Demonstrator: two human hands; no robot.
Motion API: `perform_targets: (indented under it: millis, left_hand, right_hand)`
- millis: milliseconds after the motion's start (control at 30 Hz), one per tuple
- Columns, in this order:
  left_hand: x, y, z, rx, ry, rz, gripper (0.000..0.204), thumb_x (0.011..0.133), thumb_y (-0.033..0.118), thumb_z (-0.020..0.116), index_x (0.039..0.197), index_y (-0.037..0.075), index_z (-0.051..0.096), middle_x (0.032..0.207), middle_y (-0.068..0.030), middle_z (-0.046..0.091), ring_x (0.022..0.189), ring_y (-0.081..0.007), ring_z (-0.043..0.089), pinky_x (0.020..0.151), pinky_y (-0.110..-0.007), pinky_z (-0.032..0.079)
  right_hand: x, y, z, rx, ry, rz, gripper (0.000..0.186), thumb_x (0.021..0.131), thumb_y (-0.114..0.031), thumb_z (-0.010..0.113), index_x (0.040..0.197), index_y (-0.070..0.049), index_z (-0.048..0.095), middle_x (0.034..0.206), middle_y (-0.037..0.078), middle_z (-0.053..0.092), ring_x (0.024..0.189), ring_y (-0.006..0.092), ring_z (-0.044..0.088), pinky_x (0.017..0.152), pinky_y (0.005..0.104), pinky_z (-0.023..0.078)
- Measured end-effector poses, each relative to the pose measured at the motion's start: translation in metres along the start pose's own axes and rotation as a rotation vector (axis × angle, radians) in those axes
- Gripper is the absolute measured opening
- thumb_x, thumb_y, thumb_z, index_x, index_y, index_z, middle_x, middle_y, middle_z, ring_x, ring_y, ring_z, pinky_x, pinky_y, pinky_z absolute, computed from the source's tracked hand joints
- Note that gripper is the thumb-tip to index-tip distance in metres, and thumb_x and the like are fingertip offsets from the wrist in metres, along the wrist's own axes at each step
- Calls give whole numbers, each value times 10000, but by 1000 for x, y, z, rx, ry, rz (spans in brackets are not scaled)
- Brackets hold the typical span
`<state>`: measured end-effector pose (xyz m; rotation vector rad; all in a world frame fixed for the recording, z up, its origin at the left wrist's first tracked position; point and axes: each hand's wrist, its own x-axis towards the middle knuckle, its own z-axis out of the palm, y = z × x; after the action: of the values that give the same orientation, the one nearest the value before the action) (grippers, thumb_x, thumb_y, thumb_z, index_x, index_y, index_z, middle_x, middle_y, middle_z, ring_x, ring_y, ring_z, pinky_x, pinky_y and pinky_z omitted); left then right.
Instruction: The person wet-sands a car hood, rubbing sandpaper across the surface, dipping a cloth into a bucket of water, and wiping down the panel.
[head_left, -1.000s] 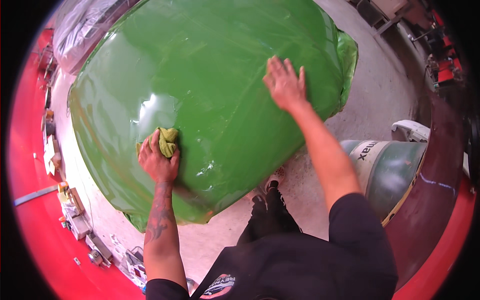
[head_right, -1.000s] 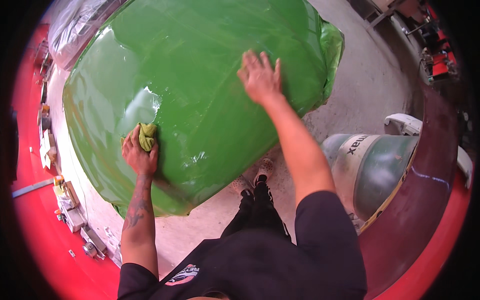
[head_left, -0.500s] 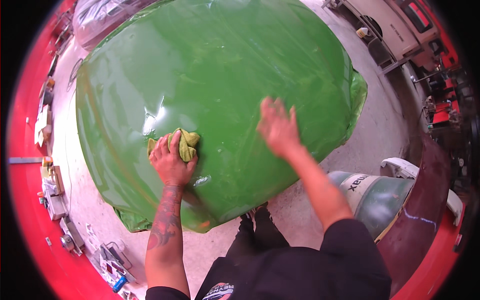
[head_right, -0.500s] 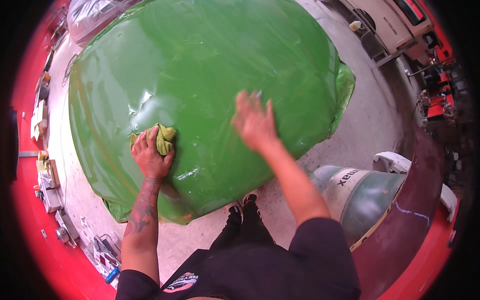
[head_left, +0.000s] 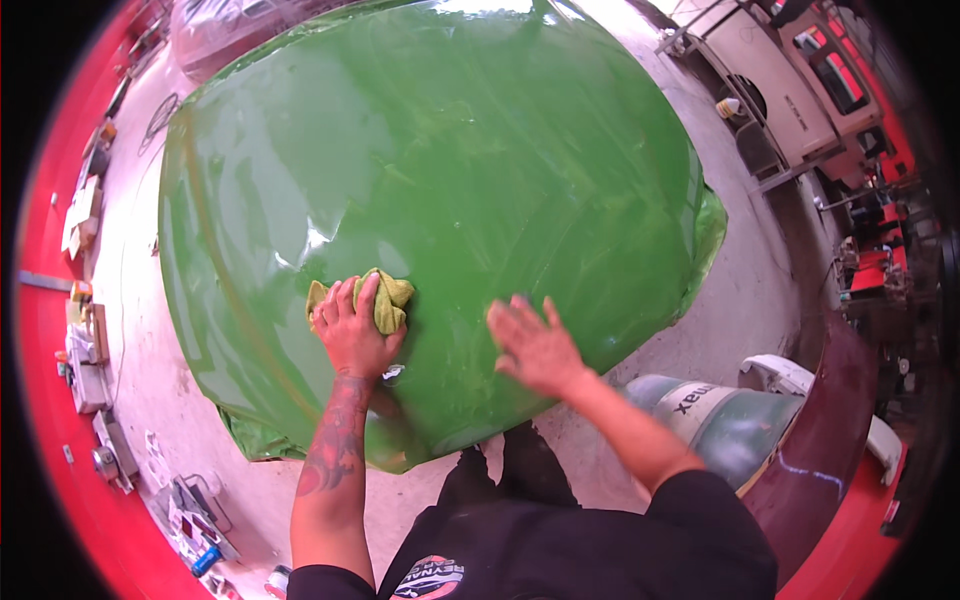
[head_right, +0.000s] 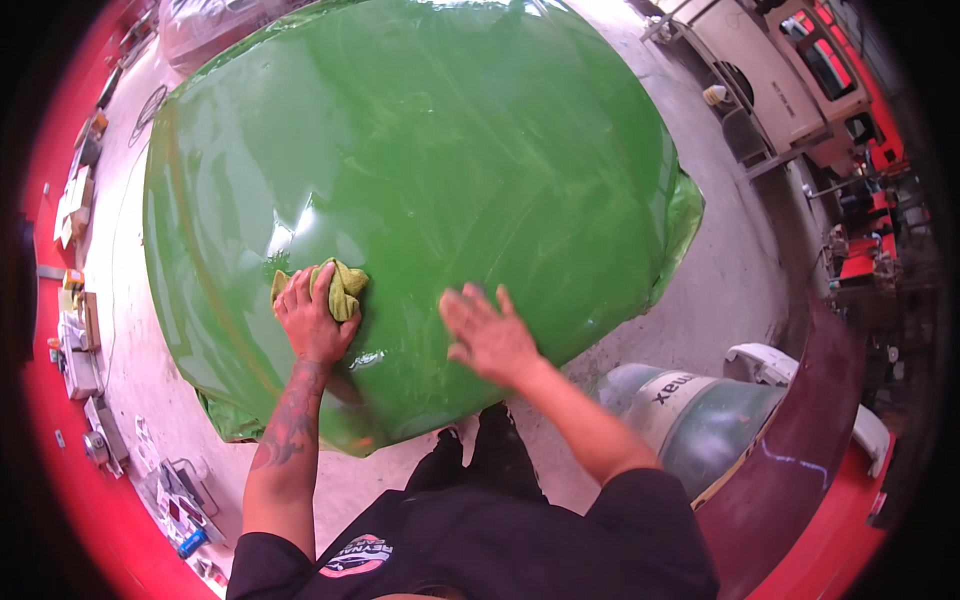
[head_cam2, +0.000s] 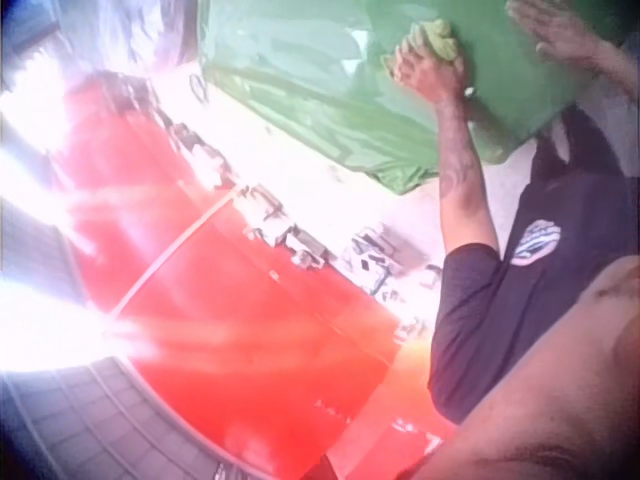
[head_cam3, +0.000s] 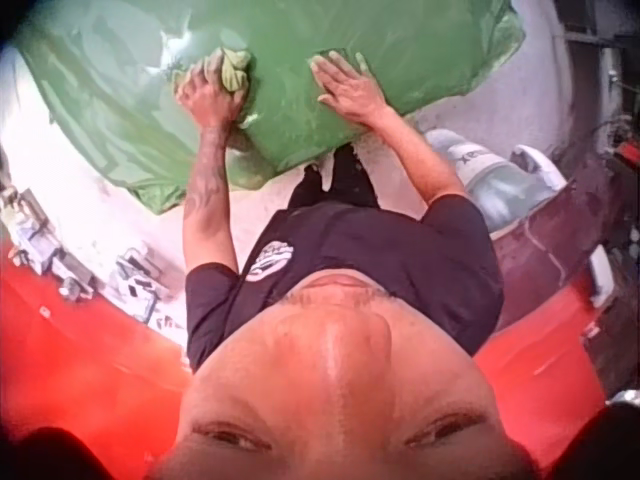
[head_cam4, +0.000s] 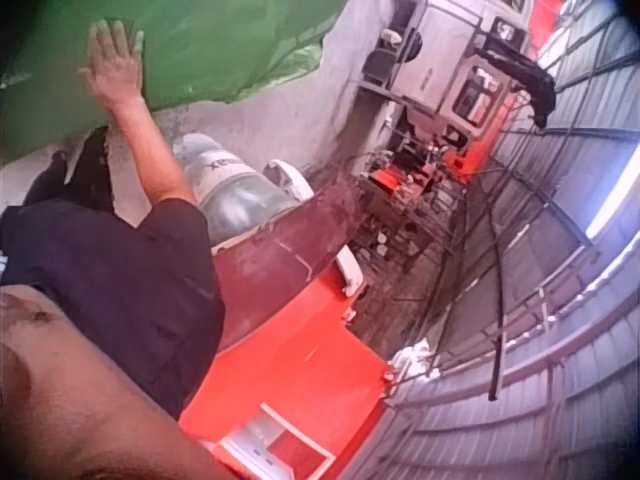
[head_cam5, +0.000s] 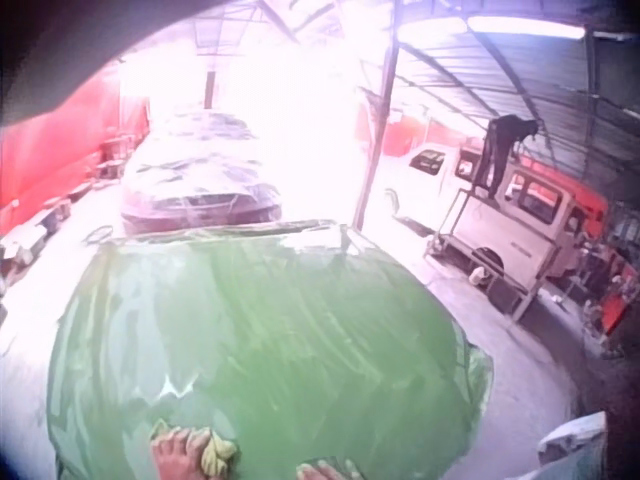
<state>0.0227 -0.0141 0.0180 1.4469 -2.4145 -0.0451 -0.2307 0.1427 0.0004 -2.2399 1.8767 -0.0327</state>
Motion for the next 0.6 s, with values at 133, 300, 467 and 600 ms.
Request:
perform_targets:
  millis: [133,300,467,600]
  left_hand:
    - [7,11,1,-33,37,21,744,648,345,718,1343,202,496,1285,-101,498,1279,-319,421,1075,-507,260]
    - [1,-3,0,-6,8,-15,803,605,374,754,1351,239,492,1309,-70,489,1291,-309,404,1066,-520,271]
    - [-1,4,-9,31,-28,-69,790,621,344,722,1360,207,477,1305,-99,485,1291,-315,408,1088,-507,247]
    - [-2,16,-2,72,-18,-134,790,623,361,715,1362,214,476,1316,-94,481,1295,-315,404,1099,-508,245]
  right_hand:
    - [124,107,-45,-67,135,129,629,999,-459,358,1529,-147,225,1594,54,225,1466,293,203,1169,569,149]
    - [165,89,-28,-25,271,170,650,986,-436,402,1511,-85,251,1582,101,241,1451,326,227,1152,576,193]
    - [35,24,-11,77,-61,-191,676,958,-465,452,1516,-133,264,1580,80,248,1444,321,252,1147,596,172]
    - [86,66,-34,18,-49,-338,659,966,-493,406,1516,-158,267,1580,58,256,1451,287,249,1158,590,143]
